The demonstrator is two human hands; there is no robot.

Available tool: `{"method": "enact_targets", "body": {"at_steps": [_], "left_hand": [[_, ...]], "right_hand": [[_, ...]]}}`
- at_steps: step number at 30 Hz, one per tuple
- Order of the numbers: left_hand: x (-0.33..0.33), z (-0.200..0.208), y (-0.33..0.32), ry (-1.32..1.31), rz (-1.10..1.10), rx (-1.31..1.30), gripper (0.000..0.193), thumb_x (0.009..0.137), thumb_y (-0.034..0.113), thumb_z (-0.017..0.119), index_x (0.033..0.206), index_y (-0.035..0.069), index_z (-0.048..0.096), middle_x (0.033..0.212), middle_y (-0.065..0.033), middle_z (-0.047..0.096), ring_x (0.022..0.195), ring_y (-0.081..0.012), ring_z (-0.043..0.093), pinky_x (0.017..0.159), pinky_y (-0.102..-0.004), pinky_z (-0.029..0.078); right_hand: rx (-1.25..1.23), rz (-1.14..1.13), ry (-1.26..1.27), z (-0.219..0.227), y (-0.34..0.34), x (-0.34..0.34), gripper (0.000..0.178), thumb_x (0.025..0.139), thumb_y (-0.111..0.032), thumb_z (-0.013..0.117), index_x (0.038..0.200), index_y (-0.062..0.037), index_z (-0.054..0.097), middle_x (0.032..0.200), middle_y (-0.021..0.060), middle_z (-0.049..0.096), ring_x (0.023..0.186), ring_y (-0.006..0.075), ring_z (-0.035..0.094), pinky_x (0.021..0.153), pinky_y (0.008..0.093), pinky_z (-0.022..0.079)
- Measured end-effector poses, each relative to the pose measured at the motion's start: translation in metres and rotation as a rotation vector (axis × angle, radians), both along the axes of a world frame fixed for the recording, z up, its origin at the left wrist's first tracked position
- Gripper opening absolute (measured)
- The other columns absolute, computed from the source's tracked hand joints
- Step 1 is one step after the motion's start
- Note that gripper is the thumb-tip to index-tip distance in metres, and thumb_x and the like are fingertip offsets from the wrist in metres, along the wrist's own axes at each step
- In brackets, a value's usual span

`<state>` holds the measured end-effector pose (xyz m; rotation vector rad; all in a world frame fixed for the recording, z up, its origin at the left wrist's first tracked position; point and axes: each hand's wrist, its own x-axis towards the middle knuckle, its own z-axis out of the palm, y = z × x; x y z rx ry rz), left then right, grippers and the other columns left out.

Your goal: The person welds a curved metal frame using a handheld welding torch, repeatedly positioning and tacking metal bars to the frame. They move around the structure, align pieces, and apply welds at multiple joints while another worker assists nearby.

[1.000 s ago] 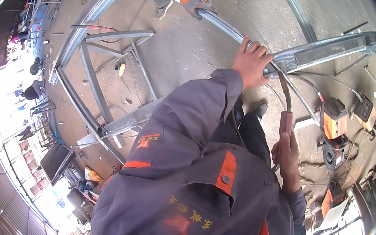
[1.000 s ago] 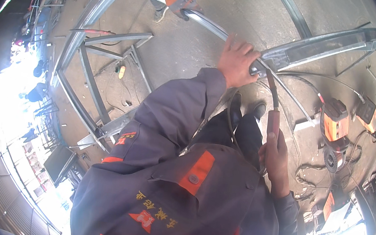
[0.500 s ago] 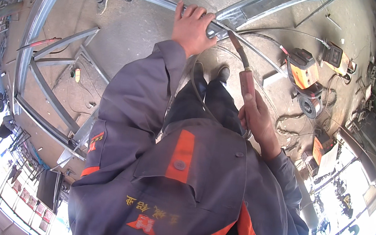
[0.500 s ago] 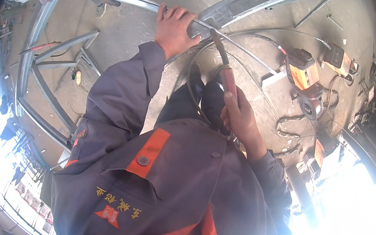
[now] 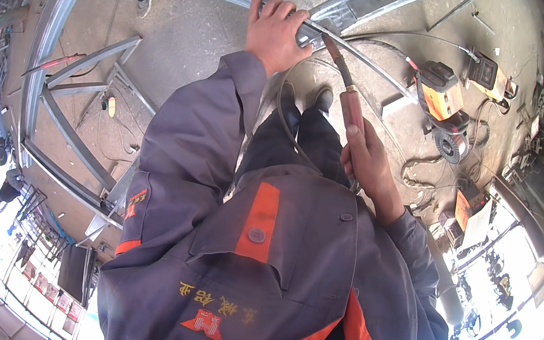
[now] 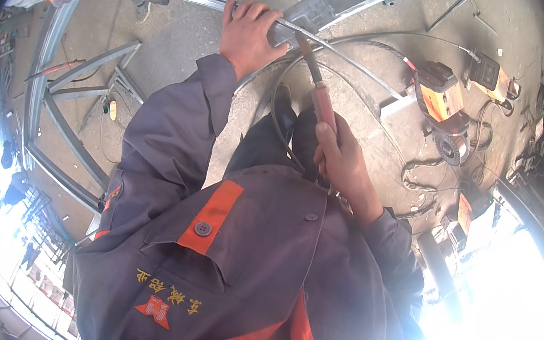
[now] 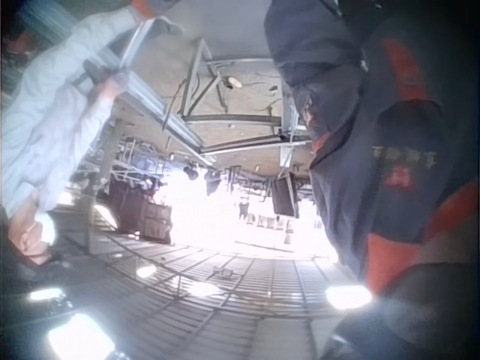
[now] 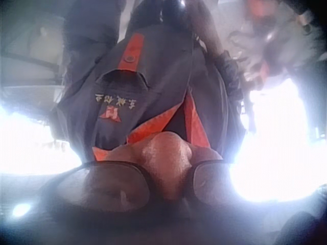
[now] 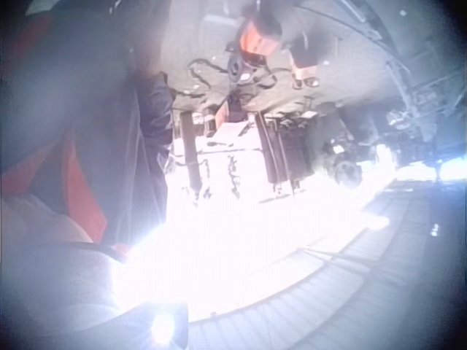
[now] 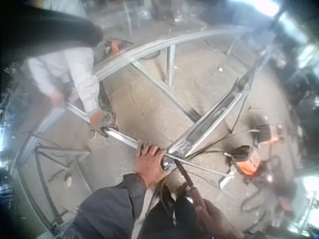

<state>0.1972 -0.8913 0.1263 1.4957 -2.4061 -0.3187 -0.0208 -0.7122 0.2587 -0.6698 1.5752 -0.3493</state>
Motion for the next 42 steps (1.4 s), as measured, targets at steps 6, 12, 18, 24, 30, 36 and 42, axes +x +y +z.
{"method": "enact_targets", "body": {"at_steps": [6, 12, 18, 24, 30, 36, 42], "left_hand": [[0.001, -0.004, -0.001, -0.023, 0.0, -0.026, 0.063, 0.076, 0.052, 0.08, 0.128, 0.019, 0.071, 0.128, -0.0031, 0.062, 0.135, -0.0256, 0.049, 0.129, -0.0589, 0.016], [-0.001, -0.007, -0.001, -0.082, 0.009, -0.022, 0.064, 0.082, 0.061, 0.074, 0.129, 0.018, 0.073, 0.13, -0.0033, 0.064, 0.139, -0.0237, 0.047, 0.129, -0.0587, 0.011], [0.001, -0.006, -0.002, -0.147, -0.007, -0.049, 0.067, 0.084, 0.068, 0.067, 0.13, 0.018, 0.072, 0.134, -0.004, 0.066, 0.137, -0.0245, 0.05, 0.129, -0.059, 0.01], [0.001, -0.007, -0.002, -0.09, 0.005, -0.088, 0.069, 0.084, 0.069, 0.068, 0.129, 0.017, 0.072, 0.134, -0.005, 0.065, 0.137, -0.0251, 0.05, 0.128, -0.0599, 0.01], [0.001, -0.01, -0.002, -0.097, 0.007, -0.085, 0.068, 0.081, 0.069, 0.071, 0.129, 0.021, 0.072, 0.135, -0.0051, 0.064, 0.136, -0.0258, 0.05, 0.128, -0.0601, 0.011], [0.003, -0.015, -0.002, -0.16, -0.018, -0.126, 0.067, 0.08, 0.068, 0.072, 0.132, 0.027, 0.072, 0.128, -0.0078, 0.069, 0.136, -0.0274, 0.052, 0.128, -0.0602, 0.01], [0.007, -0.017, -0.004, -0.084, -0.041, -0.079, 0.06, 0.082, 0.065, 0.07, 0.129, 0.028, 0.074, 0.132, -0.0085, 0.068, 0.136, -0.0296, 0.053, 0.128, -0.0606, 0.011]], "right_hand": [[0.001, -0.003, 0.067, -0.004, 0.004, 0.007, 0.064, 0.107, -0.052, 0.054, 0.148, -0.0021, 0.051, 0.073, 0.0055, 0.064, 0.059, 0.0115, 0.059, 0.058, 0.0297, 0.049], [-0.036, -0.017, 0.089, -0.007, 0.008, 0.014, 0.066, 0.106, -0.052, 0.057, 0.149, -0.0023, 0.051, 0.073, 0.0049, 0.064, 0.059, 0.0115, 0.06, 0.059, 0.03, 0.05], [0.003, -0.038, 0.098, -0.008, 0.01, 0.017, 0.067, 0.106, -0.052, 0.057, 0.15, -0.0019, 0.049, 0.074, 0.007, 0.066, 0.062, 0.0137, 0.063, 0.061, 0.032, 0.052], [-0.095, 0.015, 0.214, -0.009, 0.013, 0.027, 0.067, 0.105, -0.051, 0.057, 0.15, -0.0019, 0.05, 0.077, 0.0089, 0.069, 0.067, 0.0179, 0.067, 0.065, 0.0347, 0.054], [-0.04, -0.014, 0.147, -0.006, 0.01, 0.026, 0.065, 0.105, -0.05, 0.057, 0.147, -0.0018, 0.051, 0.076, 0.0109, 0.069, 0.069, 0.0225, 0.069, 0.068, 0.0378, 0.055], [-0.138, 0.077, 0.328, -0.008, 0.013, 0.03, 0.062, 0.105, -0.048, 0.058, 0.146, -0.0023, 0.051, 0.087, 0.0217, 0.074, 0.081, 0.0383, 0.075, 0.074, 0.0449, 0.057], [-0.22, 0.15, 0.411, -0.008, 0.013, 0.029, 0.06, 0.104, -0.043, 0.06, 0.145, -0.0011, 0.05, 0.098, 0.0319, 0.073, 0.094, 0.0513, 0.071, 0.078, 0.0518, 0.057]]}}
